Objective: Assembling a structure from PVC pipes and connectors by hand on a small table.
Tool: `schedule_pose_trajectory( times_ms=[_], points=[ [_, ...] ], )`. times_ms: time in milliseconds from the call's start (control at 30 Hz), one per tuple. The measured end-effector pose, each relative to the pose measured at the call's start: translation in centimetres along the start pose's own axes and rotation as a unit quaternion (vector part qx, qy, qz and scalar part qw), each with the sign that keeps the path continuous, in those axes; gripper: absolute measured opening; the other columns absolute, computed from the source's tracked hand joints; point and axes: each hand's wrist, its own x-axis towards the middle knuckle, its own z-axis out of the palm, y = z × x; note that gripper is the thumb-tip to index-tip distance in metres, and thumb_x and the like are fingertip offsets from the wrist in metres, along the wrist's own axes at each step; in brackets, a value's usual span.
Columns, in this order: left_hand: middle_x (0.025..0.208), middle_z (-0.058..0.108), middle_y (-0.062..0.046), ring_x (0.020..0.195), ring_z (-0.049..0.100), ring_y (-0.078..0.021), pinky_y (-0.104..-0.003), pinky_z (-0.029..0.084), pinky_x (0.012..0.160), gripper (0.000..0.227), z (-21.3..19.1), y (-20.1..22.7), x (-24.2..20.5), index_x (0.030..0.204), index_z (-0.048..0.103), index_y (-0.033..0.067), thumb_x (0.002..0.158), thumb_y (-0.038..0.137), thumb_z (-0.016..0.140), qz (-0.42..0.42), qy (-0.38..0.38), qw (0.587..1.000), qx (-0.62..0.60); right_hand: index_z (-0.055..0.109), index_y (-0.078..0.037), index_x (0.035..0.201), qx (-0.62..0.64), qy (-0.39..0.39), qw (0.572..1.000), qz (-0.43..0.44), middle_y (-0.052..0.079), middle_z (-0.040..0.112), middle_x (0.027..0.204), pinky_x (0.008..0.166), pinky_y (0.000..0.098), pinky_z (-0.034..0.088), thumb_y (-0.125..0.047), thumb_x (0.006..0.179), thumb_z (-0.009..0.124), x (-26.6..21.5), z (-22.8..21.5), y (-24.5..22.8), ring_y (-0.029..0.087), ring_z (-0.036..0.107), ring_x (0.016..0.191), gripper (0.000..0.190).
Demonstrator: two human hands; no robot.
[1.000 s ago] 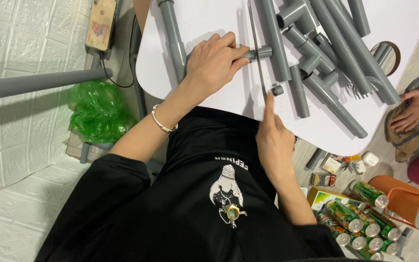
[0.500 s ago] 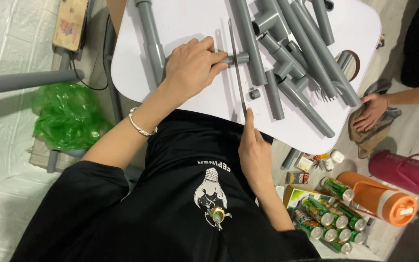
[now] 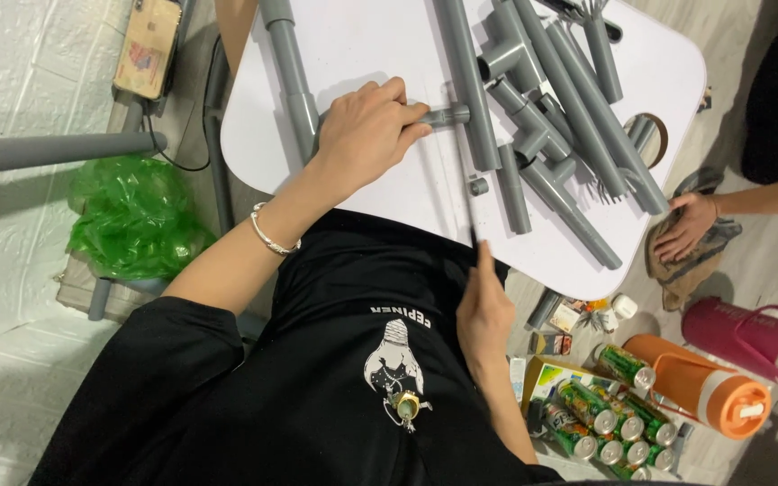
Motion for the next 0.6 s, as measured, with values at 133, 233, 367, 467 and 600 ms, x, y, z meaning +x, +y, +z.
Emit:
schedule_pose_trajectory(
  times_ms=[133,233,367,467,600],
  points=[
    [0.091,0.061,-0.002,0.068,0.057,-0.0171,-0.030,0.050,0.058,0.022,0.0,0.0,-0.2,0.112,0.085,0.0146,0.100,0.029,0.073,-0.004,-0.006,1.000,0.005,0.048,0.008,0.155,0.004,0.059,0.998,0.018,0.011,0.064,0.076,0.052,0.0329,0.040,0.002,0.107,0.059,2.0,-1.2,-1.3,0.017,0.047,0.053,0.049],
    [0.091,0.062,-0.002,0.068,0.059,-0.0180,-0.032,0.052,0.059,0.020,-0.4,0.1,0.0,0.111,0.083,0.0159,0.099,0.029,0.074,-0.001,-0.008,1.000,0.000,0.057,0.007,0.141,0.117,0.021,0.990,0.073,0.009,0.064,0.080,0.056,0.0298,0.041,-0.005,0.109,0.046,4.9,-2.4,-3.5,0.016,0.050,0.060,0.036],
    [0.091,0.064,-0.002,0.071,0.061,-0.0184,-0.032,0.052,0.062,0.023,-0.5,0.2,-0.2,0.113,0.085,0.0166,0.098,0.031,0.075,-0.003,-0.016,1.000,-0.007,0.065,0.011,0.126,0.052,0.039,0.997,0.042,0.016,0.067,0.086,0.060,0.0352,0.046,0.000,0.105,0.055,6.8,-2.4,-4.9,0.022,0.054,0.061,0.025],
    [0.092,0.062,-0.002,0.073,0.061,-0.0189,-0.033,0.053,0.064,0.023,-0.3,0.4,-0.9,0.114,0.084,0.0187,0.097,0.032,0.075,-0.011,-0.019,1.000,-0.004,0.064,0.010,0.122,0.021,0.028,0.999,0.033,0.017,0.067,0.084,0.058,0.0372,0.047,0.001,0.102,0.064,6.8,-2.3,-5.5,0.024,0.058,0.060,0.021],
    [0.094,0.059,-0.001,0.075,0.059,-0.0179,-0.032,0.052,0.065,0.020,0.2,0.4,-1.3,0.109,0.082,0.0184,0.099,0.034,0.074,-0.013,-0.007,1.000,0.006,0.055,0.002,0.128,0.020,-0.032,0.996,0.079,0.020,0.070,0.070,0.050,0.0422,0.046,0.001,0.102,0.062,6.7,-1.9,-6.0,0.029,0.062,0.050,0.027]
  ],
)
